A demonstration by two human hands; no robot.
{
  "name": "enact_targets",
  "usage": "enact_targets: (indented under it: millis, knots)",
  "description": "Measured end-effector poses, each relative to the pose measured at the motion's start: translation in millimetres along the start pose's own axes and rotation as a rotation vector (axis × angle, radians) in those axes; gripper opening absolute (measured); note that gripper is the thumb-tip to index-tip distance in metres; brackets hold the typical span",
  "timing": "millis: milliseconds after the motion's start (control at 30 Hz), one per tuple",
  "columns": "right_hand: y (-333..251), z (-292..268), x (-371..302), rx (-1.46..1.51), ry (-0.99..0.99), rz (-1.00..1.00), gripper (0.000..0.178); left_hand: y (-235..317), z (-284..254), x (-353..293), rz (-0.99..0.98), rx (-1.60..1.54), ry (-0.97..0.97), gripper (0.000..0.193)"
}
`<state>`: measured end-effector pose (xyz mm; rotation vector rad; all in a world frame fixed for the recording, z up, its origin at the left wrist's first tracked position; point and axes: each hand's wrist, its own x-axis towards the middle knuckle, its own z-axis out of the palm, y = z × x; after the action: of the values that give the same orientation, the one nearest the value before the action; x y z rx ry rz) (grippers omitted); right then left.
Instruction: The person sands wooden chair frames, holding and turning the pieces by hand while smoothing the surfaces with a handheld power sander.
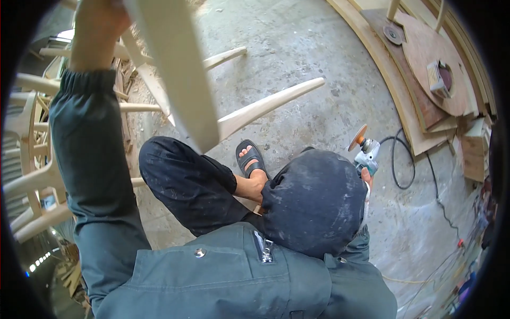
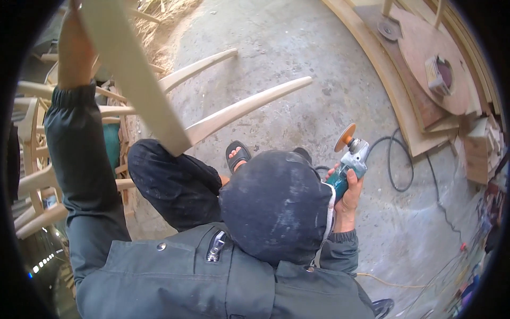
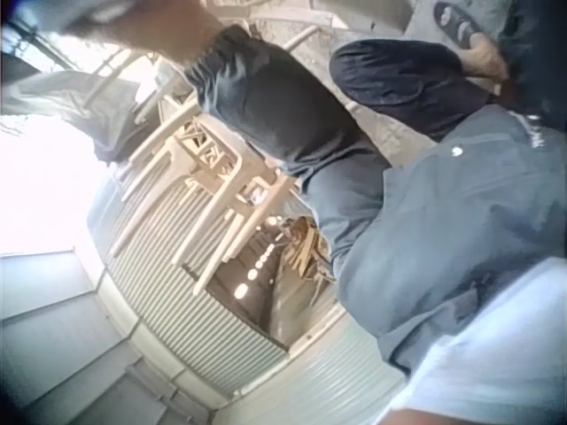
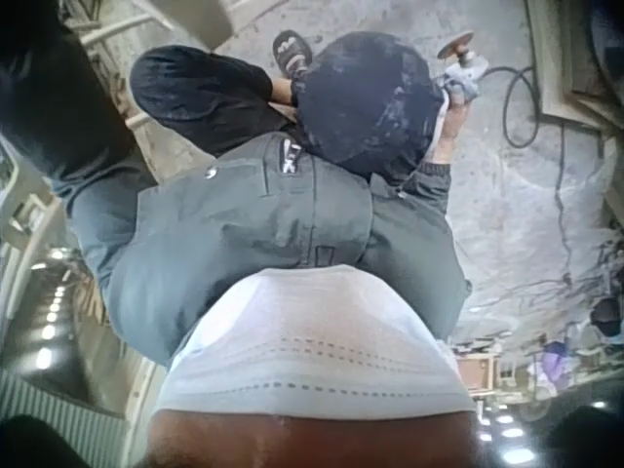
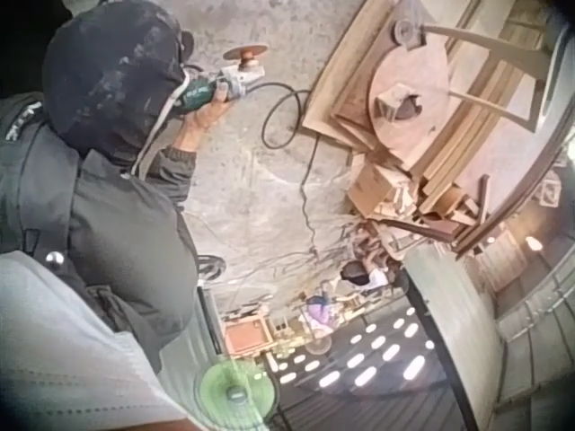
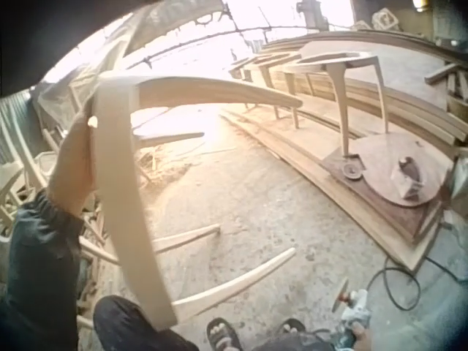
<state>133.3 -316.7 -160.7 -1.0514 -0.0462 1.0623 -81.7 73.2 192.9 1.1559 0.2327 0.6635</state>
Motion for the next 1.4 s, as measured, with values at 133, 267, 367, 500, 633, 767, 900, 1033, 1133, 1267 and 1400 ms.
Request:
enact_targets:
  millis: [133,267,367,500,633,767,900,1033,1133,1267,1400]
  knots:
    - [-13.0,-7.6,-7.9,-0.016,0.059,-0.008,0.055,12.8,-27.8,-30.2,-0.056,-0.209,0.048,0.057]
    - [-13.8,-2.9,-8.4,0.009,0.116,0.003,0.056,71.9,-98.2,-74.4,-0.066,-0.375,0.18,0.062]
    - [-13.8,-3.5,-9.1,0.02,0.117,0.01,0.058,77.7,-116.8,-83.4,-0.044,-0.076,0.09,0.069]
    - [-17.0,1.0,-9.7,0.003,0.087,-0.005,0.059,78.7,-115.9,-93.4,-0.062,-0.111,0.075,0.058]
    - [-15.1,1.1,-10.2,-0.006,0.084,-0.002,0.059,100.2,-157.5,-92.9,-0.042,0.053,0.149,0.046]
    - [-13.0,3.1,-6.5,-0.01,0.09,0.042,0.056,136.4,-196.1,-79.1,-0.126,0.31,0.294,0.032]
    - [-8.9,-3.2,-1.9,-0.001,0.092,0.044,0.056,136.8,-211.1,-73.7,-0.099,1.205,0.448,0.03]
    - [-13.0,0.1,-1.2,-0.042,0.112,0.029,0.057,164.7,-271.7,-92.8,-0.155,1.145,0.477,0.032]
    - [-15.3,4.9,5.5,-0.073,0.081,0.039,0.055,197.8,-326.5,-117.7,-0.181,1.11,0.569,0.033]
    - [2.5,-22.1,9.8,0.037,0.052,0.079,0.048,172.6,-346.4,-73.8,-0.174,1.066,0.751,0.035]
    - [-9.5,-10.4,-7.6,0.259,0.016,0.234,0.049,86.7,-223.6,-78.5,-0.143,0.962,0.87,0.037]
